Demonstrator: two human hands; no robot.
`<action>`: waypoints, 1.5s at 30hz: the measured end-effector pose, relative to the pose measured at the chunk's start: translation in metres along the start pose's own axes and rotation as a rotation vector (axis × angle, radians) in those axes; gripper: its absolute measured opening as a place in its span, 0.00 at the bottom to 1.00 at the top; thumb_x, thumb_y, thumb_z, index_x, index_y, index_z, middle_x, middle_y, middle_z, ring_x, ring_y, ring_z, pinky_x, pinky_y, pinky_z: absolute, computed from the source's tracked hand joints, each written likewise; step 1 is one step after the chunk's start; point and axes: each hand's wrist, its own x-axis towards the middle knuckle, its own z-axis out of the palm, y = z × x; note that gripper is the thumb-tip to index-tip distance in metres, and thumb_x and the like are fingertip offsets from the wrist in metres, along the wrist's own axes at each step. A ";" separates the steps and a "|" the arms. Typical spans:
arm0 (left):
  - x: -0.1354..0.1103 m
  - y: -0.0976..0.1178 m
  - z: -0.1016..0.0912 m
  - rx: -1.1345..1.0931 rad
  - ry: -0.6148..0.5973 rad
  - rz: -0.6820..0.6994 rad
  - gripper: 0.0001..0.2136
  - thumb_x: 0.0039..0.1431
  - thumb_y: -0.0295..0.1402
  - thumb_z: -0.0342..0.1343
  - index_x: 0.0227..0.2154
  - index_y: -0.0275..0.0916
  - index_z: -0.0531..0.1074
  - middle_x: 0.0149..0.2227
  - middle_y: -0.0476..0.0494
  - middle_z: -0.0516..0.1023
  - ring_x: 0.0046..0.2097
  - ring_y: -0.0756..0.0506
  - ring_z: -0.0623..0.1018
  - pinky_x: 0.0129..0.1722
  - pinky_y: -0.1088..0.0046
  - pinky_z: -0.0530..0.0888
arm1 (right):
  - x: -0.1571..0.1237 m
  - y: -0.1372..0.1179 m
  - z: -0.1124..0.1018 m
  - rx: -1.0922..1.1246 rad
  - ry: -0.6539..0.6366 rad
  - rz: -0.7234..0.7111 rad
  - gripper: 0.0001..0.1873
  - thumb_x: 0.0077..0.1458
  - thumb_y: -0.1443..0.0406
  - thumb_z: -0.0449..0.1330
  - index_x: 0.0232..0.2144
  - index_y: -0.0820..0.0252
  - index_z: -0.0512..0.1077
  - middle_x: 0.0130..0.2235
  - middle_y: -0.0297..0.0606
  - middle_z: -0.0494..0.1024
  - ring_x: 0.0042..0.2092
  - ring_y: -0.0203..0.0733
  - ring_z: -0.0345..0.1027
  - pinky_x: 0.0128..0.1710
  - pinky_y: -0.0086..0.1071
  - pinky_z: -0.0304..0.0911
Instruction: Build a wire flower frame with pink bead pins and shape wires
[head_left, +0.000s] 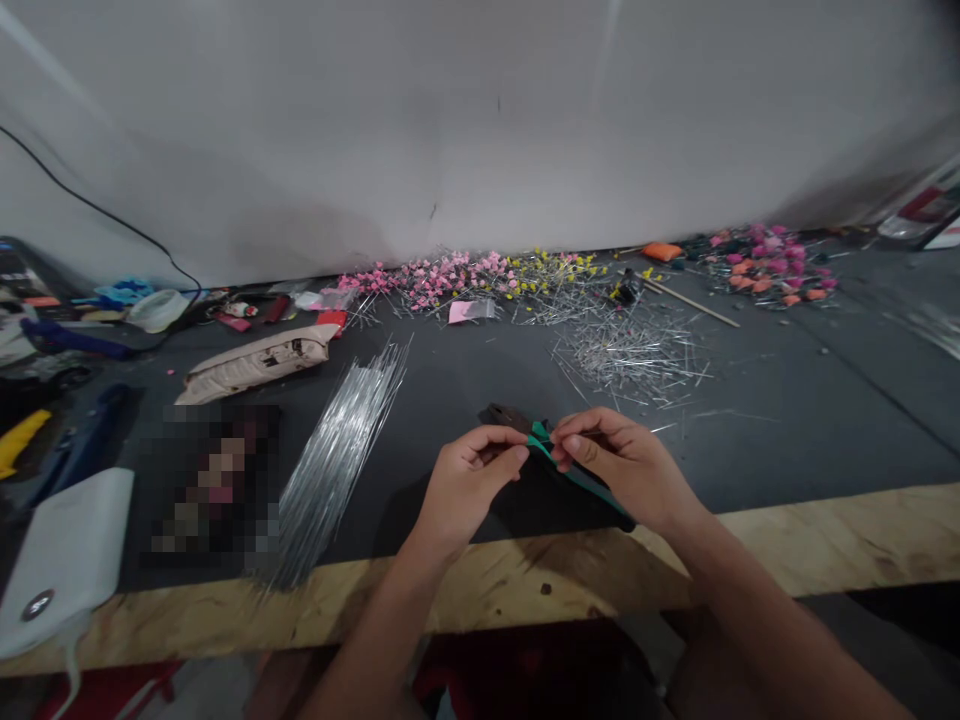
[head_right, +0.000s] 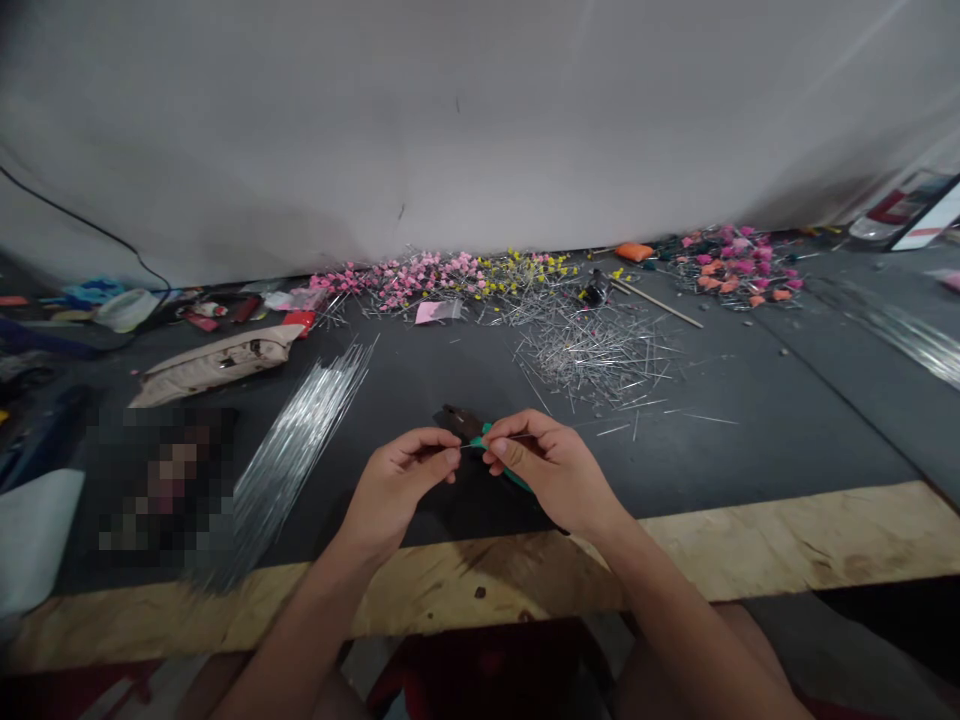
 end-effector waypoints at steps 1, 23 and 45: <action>0.000 -0.001 0.000 0.002 -0.001 0.029 0.04 0.49 0.29 0.59 0.30 0.38 0.74 0.26 0.51 0.73 0.28 0.54 0.71 0.30 0.79 0.68 | 0.000 0.000 0.000 0.010 0.004 -0.001 0.08 0.51 0.60 0.60 0.32 0.58 0.71 0.32 0.36 0.75 0.31 0.34 0.69 0.33 0.30 0.66; -0.004 -0.006 0.003 0.740 0.071 0.332 0.05 0.54 0.28 0.52 0.32 0.41 0.72 0.31 0.50 0.76 0.32 0.50 0.73 0.33 0.75 0.68 | -0.008 0.005 0.018 -0.252 0.139 -0.124 0.06 0.54 0.61 0.56 0.34 0.55 0.69 0.34 0.36 0.75 0.35 0.38 0.69 0.35 0.31 0.65; -0.007 -0.004 0.004 0.713 -0.125 0.178 0.07 0.49 0.27 0.49 0.27 0.37 0.72 0.23 0.51 0.70 0.27 0.51 0.66 0.27 0.76 0.61 | -0.008 0.007 0.019 -0.291 -0.036 -0.202 0.08 0.55 0.64 0.54 0.35 0.51 0.73 0.36 0.36 0.75 0.38 0.39 0.69 0.39 0.34 0.64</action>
